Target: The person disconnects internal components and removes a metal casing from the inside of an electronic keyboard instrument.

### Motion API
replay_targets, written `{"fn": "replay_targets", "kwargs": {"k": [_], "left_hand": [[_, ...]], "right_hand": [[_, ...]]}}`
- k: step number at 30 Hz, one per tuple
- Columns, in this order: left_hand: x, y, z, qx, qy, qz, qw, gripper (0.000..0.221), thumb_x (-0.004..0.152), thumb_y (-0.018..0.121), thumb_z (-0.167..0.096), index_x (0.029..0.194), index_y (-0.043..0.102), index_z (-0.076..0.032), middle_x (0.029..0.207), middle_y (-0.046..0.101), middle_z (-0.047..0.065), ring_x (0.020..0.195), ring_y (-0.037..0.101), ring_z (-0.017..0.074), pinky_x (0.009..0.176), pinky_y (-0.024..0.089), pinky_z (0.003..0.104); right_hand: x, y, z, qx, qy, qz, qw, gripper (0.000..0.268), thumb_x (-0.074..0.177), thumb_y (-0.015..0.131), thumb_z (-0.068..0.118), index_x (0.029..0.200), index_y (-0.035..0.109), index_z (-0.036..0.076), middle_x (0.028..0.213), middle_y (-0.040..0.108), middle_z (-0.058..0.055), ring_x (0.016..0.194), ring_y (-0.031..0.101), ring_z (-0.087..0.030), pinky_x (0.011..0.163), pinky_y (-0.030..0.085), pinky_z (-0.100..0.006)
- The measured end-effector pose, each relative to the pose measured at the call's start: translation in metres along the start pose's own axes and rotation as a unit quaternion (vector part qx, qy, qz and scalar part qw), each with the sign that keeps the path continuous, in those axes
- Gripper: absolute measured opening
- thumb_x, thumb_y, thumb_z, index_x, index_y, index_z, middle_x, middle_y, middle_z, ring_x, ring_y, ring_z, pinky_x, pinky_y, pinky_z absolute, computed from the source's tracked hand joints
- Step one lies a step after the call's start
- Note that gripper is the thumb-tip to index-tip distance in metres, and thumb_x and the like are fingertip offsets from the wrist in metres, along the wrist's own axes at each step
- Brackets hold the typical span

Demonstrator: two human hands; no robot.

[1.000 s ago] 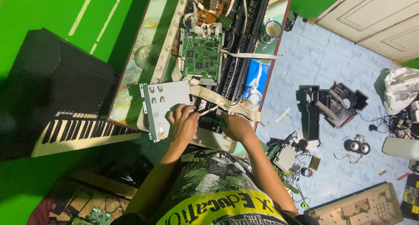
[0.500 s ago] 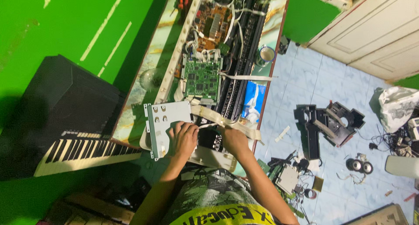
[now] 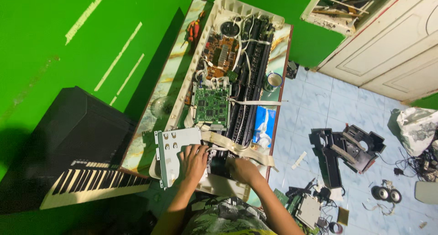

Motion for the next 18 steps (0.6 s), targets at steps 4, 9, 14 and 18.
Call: {"fn": "replay_targets", "kwargs": {"k": [4, 9, 14, 18], "left_hand": [[0.002, -0.003, -0.001, -0.003, 0.007, 0.011, 1.000, 0.017, 0.083, 0.074, -0.015, 0.099, 0.078, -0.018, 0.103, 0.066, -0.003, 0.105, 0.056, 0.0227, 0.084, 0.037, 0.045], [0.003, -0.002, -0.003, 0.017, 0.000, 0.052, 0.998, 0.020, 0.084, 0.075, -0.014, 0.103, 0.080, -0.017, 0.103, 0.066, -0.003, 0.103, 0.055, 0.0221, 0.083, 0.037, 0.045], [0.002, -0.005, -0.004, 0.008, 0.012, 0.019, 1.000, 0.027, 0.081, 0.075, -0.013, 0.107, 0.079, -0.017, 0.104, 0.066, -0.002, 0.103, 0.056, 0.0223, 0.086, 0.037, 0.045], [0.004, -0.004, -0.004, 0.012, -0.002, 0.040, 0.999, 0.028, 0.080, 0.075, -0.015, 0.108, 0.080, -0.019, 0.103, 0.066, -0.003, 0.102, 0.056, 0.0219, 0.087, 0.037, 0.046]], "right_hand": [[-0.001, -0.006, 0.000, -0.010, -0.034, -0.022, 0.999, 0.027, 0.086, 0.054, 0.015, 0.110, 0.066, 0.014, 0.092, 0.073, -0.022, 0.087, 0.070, -0.043, 0.077, 0.054, -0.055], [0.012, -0.017, 0.001, -0.056, 0.051, -0.026, 0.997, 0.035, 0.095, 0.046, 0.013, 0.128, 0.057, 0.013, 0.091, 0.073, -0.024, 0.085, 0.073, -0.042, 0.078, 0.056, -0.052], [-0.005, -0.005, 0.001, 0.040, -0.037, 0.020, 0.998, 0.029, 0.089, 0.055, 0.017, 0.116, 0.063, 0.012, 0.095, 0.074, -0.023, 0.090, 0.071, -0.042, 0.080, 0.055, -0.053], [0.000, -0.015, 0.004, 0.000, 0.004, -0.014, 1.000, 0.027, 0.092, 0.054, 0.019, 0.117, 0.064, 0.016, 0.098, 0.072, -0.022, 0.093, 0.070, -0.042, 0.081, 0.054, -0.054]]}}
Point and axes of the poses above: each hand's wrist, its own x-axis towards the middle knuckle, its own y-axis out of the palm, z = x × y, the point moved 2 cm from there along x, towards the middle knuckle
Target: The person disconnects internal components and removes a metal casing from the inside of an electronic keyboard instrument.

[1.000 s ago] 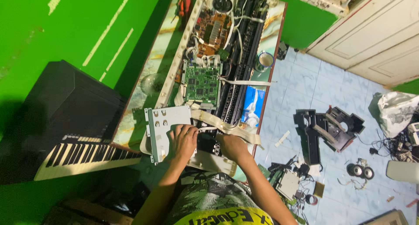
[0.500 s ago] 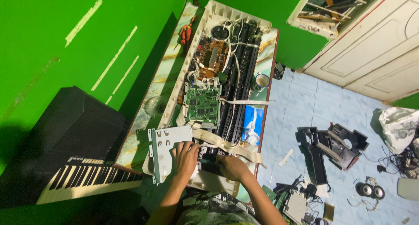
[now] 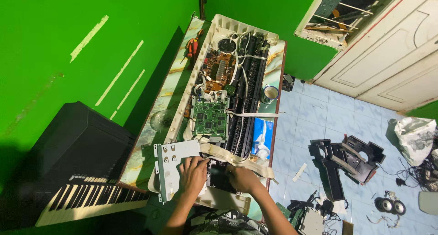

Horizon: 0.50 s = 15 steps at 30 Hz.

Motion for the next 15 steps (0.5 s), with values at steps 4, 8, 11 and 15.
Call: {"fn": "replay_targets", "kwargs": {"k": [4, 8, 11, 15], "left_hand": [[0.001, 0.000, 0.000, 0.011, -0.004, 0.010, 1.000, 0.029, 0.082, 0.074, -0.014, 0.110, 0.080, -0.019, 0.105, 0.067, -0.003, 0.103, 0.056, 0.0215, 0.087, 0.037, 0.045], [-0.001, -0.002, -0.001, 0.006, 0.002, 0.001, 1.000, 0.031, 0.080, 0.074, -0.015, 0.111, 0.079, -0.020, 0.105, 0.066, -0.003, 0.104, 0.056, 0.0218, 0.088, 0.037, 0.045], [-0.001, 0.000, 0.000, 0.008, -0.002, 0.012, 1.000, 0.032, 0.080, 0.074, -0.015, 0.112, 0.078, -0.020, 0.107, 0.066, -0.003, 0.105, 0.055, 0.0218, 0.089, 0.037, 0.045], [-0.001, 0.001, 0.002, 0.015, -0.013, 0.042, 0.999, 0.032, 0.083, 0.074, -0.016, 0.114, 0.077, -0.021, 0.108, 0.066, -0.003, 0.106, 0.054, 0.0219, 0.089, 0.036, 0.046]], "right_hand": [[0.007, 0.000, -0.001, -0.035, 0.035, -0.033, 0.998, 0.030, 0.094, 0.051, 0.015, 0.122, 0.061, 0.016, 0.098, 0.073, -0.021, 0.092, 0.071, -0.041, 0.081, 0.055, -0.053], [-0.003, 0.015, -0.006, 0.035, -0.032, 0.025, 0.999, 0.025, 0.092, 0.057, 0.018, 0.116, 0.064, 0.015, 0.096, 0.074, -0.020, 0.092, 0.071, -0.040, 0.082, 0.055, -0.051], [0.001, 0.009, -0.007, 0.013, -0.020, 0.019, 1.000, 0.027, 0.090, 0.057, 0.018, 0.116, 0.064, 0.017, 0.098, 0.073, -0.019, 0.092, 0.070, -0.041, 0.081, 0.055, -0.052], [0.010, -0.005, 0.001, -0.069, 0.041, -0.022, 0.996, 0.033, 0.096, 0.048, 0.016, 0.127, 0.057, 0.013, 0.096, 0.073, -0.023, 0.092, 0.072, -0.041, 0.083, 0.055, -0.053]]}}
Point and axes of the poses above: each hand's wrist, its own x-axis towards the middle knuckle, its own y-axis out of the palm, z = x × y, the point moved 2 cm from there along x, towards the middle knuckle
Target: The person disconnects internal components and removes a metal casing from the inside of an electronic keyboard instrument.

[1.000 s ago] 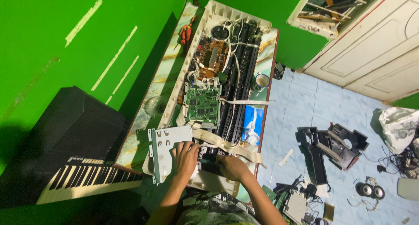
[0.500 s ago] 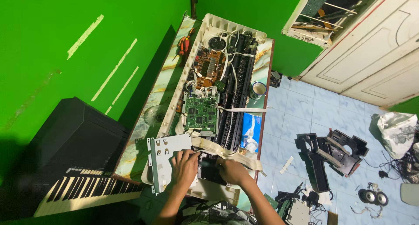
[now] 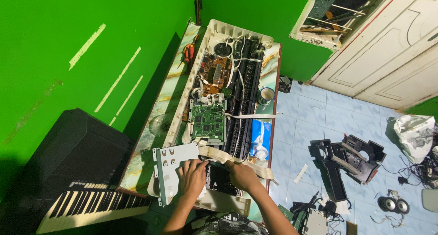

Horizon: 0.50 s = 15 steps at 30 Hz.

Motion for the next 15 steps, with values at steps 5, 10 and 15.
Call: {"fn": "replay_targets", "kwargs": {"k": [5, 10, 15], "left_hand": [[0.002, 0.005, 0.004, -0.001, 0.024, -0.021, 0.999, 0.033, 0.083, 0.074, -0.016, 0.116, 0.077, -0.019, 0.108, 0.066, 0.000, 0.107, 0.054, 0.0236, 0.090, 0.036, 0.047], [0.008, 0.011, 0.003, 0.005, 0.024, -0.004, 1.000, 0.035, 0.085, 0.073, -0.015, 0.120, 0.075, -0.017, 0.109, 0.065, 0.003, 0.105, 0.054, 0.0247, 0.091, 0.036, 0.050], [0.016, 0.013, 0.000, 0.003, 0.017, 0.000, 1.000, 0.040, 0.085, 0.071, -0.014, 0.125, 0.072, -0.019, 0.108, 0.062, 0.004, 0.104, 0.054, 0.0252, 0.091, 0.035, 0.051]], "right_hand": [[-0.014, -0.001, 0.010, 0.003, -0.045, 0.071, 0.996, 0.025, 0.100, 0.046, 0.021, 0.117, 0.062, 0.011, 0.097, 0.073, -0.021, 0.091, 0.071, -0.041, 0.080, 0.055, -0.053], [-0.002, -0.018, 0.020, -0.038, -0.002, 0.083, 0.996, 0.047, 0.091, 0.048, 0.012, 0.135, 0.059, 0.023, 0.097, 0.072, -0.019, 0.090, 0.073, -0.037, 0.079, 0.058, -0.050], [0.010, -0.027, 0.022, -0.048, -0.012, -0.001, 0.999, 0.064, 0.085, 0.050, 0.005, 0.143, 0.059, 0.029, 0.093, 0.074, -0.020, 0.089, 0.074, -0.035, 0.082, 0.059, -0.047]]}}
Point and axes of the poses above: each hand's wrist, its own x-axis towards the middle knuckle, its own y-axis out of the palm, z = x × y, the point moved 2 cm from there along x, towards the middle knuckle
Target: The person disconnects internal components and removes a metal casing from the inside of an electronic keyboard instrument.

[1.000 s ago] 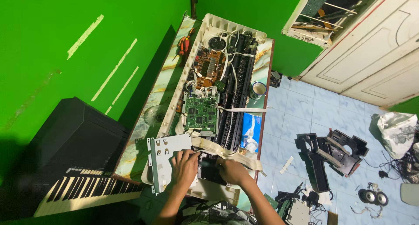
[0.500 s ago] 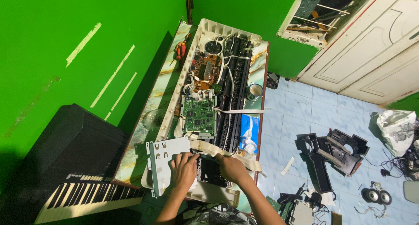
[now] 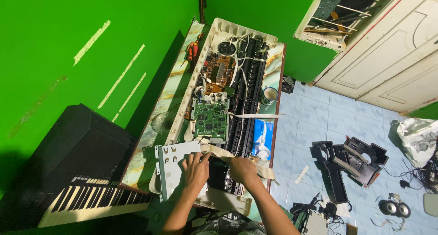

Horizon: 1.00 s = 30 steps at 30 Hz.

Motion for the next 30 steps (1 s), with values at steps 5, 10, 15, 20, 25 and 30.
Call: {"fn": "replay_targets", "kwargs": {"k": [5, 10, 15, 20, 25, 30], "left_hand": [[0.003, 0.002, 0.003, 0.003, 0.006, -0.008, 1.000, 0.042, 0.085, 0.071, -0.014, 0.127, 0.071, -0.021, 0.107, 0.062, 0.003, 0.105, 0.054, 0.0247, 0.091, 0.034, 0.050], [0.001, 0.001, 0.005, 0.005, 0.009, -0.004, 1.000, 0.042, 0.087, 0.071, -0.017, 0.129, 0.070, -0.022, 0.107, 0.062, 0.003, 0.104, 0.053, 0.0249, 0.091, 0.034, 0.049], [0.001, -0.002, 0.004, 0.002, 0.018, -0.019, 1.000, 0.043, 0.086, 0.070, -0.019, 0.129, 0.070, -0.022, 0.108, 0.062, 0.003, 0.105, 0.054, 0.0246, 0.090, 0.034, 0.049], [0.001, -0.001, 0.005, 0.014, 0.022, -0.021, 0.999, 0.042, 0.087, 0.070, -0.022, 0.129, 0.069, -0.023, 0.108, 0.064, 0.002, 0.103, 0.054, 0.0251, 0.091, 0.033, 0.049], [0.003, -0.001, 0.004, 0.012, 0.027, -0.028, 0.999, 0.042, 0.088, 0.069, -0.022, 0.130, 0.069, -0.023, 0.108, 0.067, 0.001, 0.103, 0.054, 0.0246, 0.091, 0.033, 0.048], [0.000, -0.006, 0.003, 0.016, 0.040, -0.030, 0.999, 0.046, 0.087, 0.069, -0.022, 0.133, 0.066, -0.021, 0.111, 0.068, 0.002, 0.104, 0.054, 0.0251, 0.093, 0.034, 0.048]], "right_hand": [[0.004, 0.006, -0.001, 0.009, 0.038, -0.012, 0.999, 0.045, 0.085, 0.051, 0.005, 0.124, 0.068, 0.018, 0.093, 0.074, -0.019, 0.090, 0.074, -0.035, 0.081, 0.058, -0.048], [0.010, 0.014, -0.012, 0.002, 0.035, -0.047, 0.998, 0.037, 0.085, 0.053, 0.005, 0.117, 0.068, 0.010, 0.087, 0.073, -0.019, 0.083, 0.073, -0.036, 0.074, 0.059, -0.049], [0.010, 0.042, -0.016, -0.031, 0.017, -0.112, 0.993, 0.031, 0.086, 0.054, 0.008, 0.111, 0.071, 0.009, 0.082, 0.072, -0.017, 0.077, 0.074, -0.034, 0.069, 0.060, -0.045], [-0.003, 0.034, -0.009, 0.009, -0.015, 0.070, 0.997, 0.029, 0.092, 0.055, 0.017, 0.117, 0.067, 0.012, 0.097, 0.072, -0.018, 0.088, 0.072, -0.037, 0.076, 0.057, -0.049], [-0.008, 0.016, -0.007, 0.027, -0.002, 0.100, 0.995, 0.030, 0.092, 0.052, 0.017, 0.117, 0.067, 0.015, 0.103, 0.073, -0.020, 0.095, 0.071, -0.037, 0.083, 0.056, -0.049], [0.001, 0.005, -0.017, 0.038, 0.006, -0.057, 0.998, 0.038, 0.088, 0.050, 0.008, 0.122, 0.065, 0.011, 0.092, 0.074, -0.022, 0.084, 0.073, -0.039, 0.076, 0.058, -0.051]]}}
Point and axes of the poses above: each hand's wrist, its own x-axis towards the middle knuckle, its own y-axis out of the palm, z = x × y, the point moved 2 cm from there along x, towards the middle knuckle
